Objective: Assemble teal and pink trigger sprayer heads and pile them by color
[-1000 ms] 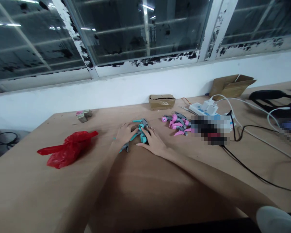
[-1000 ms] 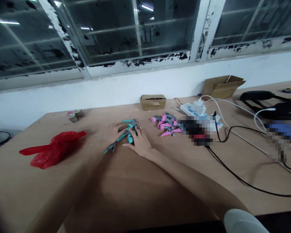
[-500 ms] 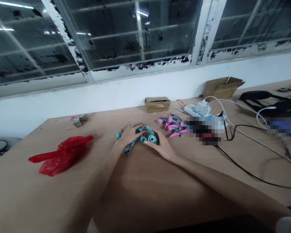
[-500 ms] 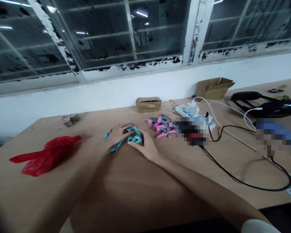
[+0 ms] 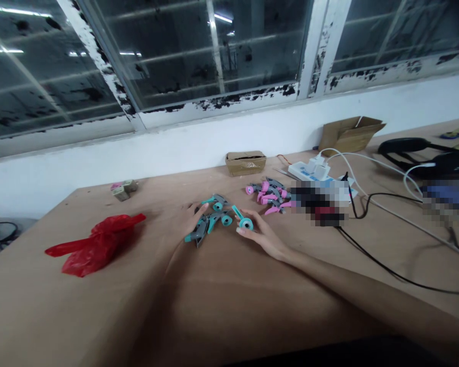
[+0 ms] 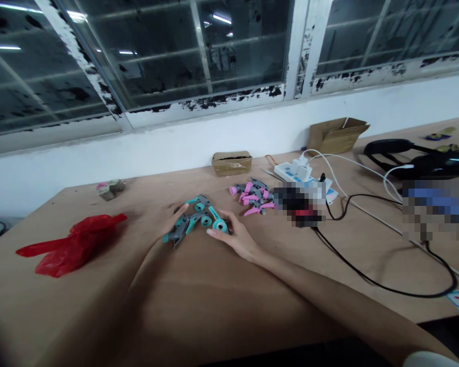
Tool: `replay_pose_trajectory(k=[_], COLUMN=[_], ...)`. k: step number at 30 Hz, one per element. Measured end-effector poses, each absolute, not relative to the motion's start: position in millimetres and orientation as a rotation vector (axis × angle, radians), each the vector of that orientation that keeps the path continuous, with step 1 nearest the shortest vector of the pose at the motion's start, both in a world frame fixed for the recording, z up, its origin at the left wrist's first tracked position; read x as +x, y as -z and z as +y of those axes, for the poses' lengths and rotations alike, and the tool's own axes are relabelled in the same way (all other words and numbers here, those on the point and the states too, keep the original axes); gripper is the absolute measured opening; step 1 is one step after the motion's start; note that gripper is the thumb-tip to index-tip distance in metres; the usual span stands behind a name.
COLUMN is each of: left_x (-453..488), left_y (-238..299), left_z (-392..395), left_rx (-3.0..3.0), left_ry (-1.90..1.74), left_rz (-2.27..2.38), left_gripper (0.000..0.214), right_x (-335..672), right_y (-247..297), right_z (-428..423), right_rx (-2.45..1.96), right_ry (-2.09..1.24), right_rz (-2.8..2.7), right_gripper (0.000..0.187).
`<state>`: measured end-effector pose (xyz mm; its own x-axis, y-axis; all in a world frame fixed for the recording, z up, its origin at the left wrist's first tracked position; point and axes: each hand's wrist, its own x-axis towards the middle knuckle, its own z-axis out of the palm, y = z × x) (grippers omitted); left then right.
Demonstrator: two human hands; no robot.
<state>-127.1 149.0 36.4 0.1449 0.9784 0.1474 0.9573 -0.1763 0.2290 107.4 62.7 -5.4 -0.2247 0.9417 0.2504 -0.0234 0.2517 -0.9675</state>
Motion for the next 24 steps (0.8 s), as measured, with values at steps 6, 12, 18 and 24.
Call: replay_pose_trajectory(k=[6, 12, 18, 24], left_x=[-100.5, -44.5, -24.0, -26.5], left_y=[-46.7, -38.0, -10.8, -5.1], left_z=[97.1, 28.9, 21.6, 23.0], left_rx=[2.325, 2.129, 1.634, 1.662], left_ry=[-0.816, -0.969, -0.792, -0.693], left_rz=[1.879, 1.320, 1.066, 1.039], left_gripper=[0.034, 0.016, 0.019, 0.023], right_x=[117.1, 142.7, 160.9, 155.6], right_y=[3.1, 5.1, 9.2, 10.4], right_z=[57.4, 49.5, 37.2, 31.2], right_rx=[-0.853, -0.909, -0.994, -1.083], right_ry=[-1.181, -0.793, -0.280, -0.132], right_rz=[-1.589, -1.878, -2.160, -2.284], right_gripper=[0.070, 0.090, 0.079, 0.064])
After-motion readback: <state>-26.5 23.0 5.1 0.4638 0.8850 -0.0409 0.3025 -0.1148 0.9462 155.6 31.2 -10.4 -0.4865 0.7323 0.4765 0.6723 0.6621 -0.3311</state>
